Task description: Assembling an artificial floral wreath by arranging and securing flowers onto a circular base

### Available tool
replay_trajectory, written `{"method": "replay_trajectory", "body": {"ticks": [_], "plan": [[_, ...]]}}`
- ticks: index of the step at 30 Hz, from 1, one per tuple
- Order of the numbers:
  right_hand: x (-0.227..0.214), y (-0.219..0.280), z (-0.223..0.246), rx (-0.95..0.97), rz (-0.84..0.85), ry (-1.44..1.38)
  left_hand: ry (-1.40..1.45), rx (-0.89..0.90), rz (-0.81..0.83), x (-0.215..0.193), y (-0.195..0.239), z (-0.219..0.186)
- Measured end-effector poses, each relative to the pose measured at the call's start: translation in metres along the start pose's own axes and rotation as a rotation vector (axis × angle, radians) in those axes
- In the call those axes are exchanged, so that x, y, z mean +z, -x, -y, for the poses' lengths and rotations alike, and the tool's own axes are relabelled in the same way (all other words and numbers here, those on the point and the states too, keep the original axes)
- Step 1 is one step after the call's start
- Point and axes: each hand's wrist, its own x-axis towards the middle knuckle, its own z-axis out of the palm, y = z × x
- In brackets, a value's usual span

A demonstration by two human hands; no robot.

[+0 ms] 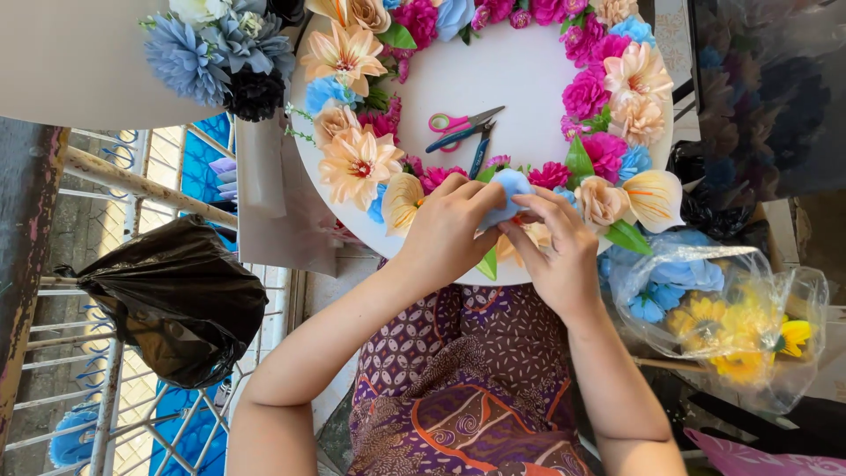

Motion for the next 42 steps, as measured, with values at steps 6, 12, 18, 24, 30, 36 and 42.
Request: {"method": "replay_trajectory", "body": {"ticks": [6, 12, 18, 24, 30, 36, 42], "plan": [[-0.004, -0.056, -0.035, -0.149, 0.109, 0.099, 0.104, -0.067, 0.004, 0.005, -0.046, 0.021], [-0.015, -0.127, -0.076, -0.176, 0.191, 0.160, 0.115, -0.203, -0.093, 0.024, -0.121, 0.066], [0.022, -0.158, -0.207, -0.178, 0.594, 1.124, -0.047, -0.230, -0.266, 0.043, -0.194, 0.122], [0.058, -0.160, -0.325, -0.331, 0.747, 1.339, 0.203, -0.375, -0.134, 0.106, -0.242, 0.187], [0.048, -0.187, -0.351, -0.303, 0.800, 1.570, 0.358, -0.554, -0.053, 0.169, -0.271, 0.216], [0.017, -0.191, -0.377, -0.334, 0.538, 1.510, 0.516, -0.701, -0.013, 0.186, -0.289, 0.201], [0.006, -0.198, -0.381, -0.208, 0.637, 1.371, 0.746, -0.899, -0.118, 0.221, -0.296, 0.200]]}}
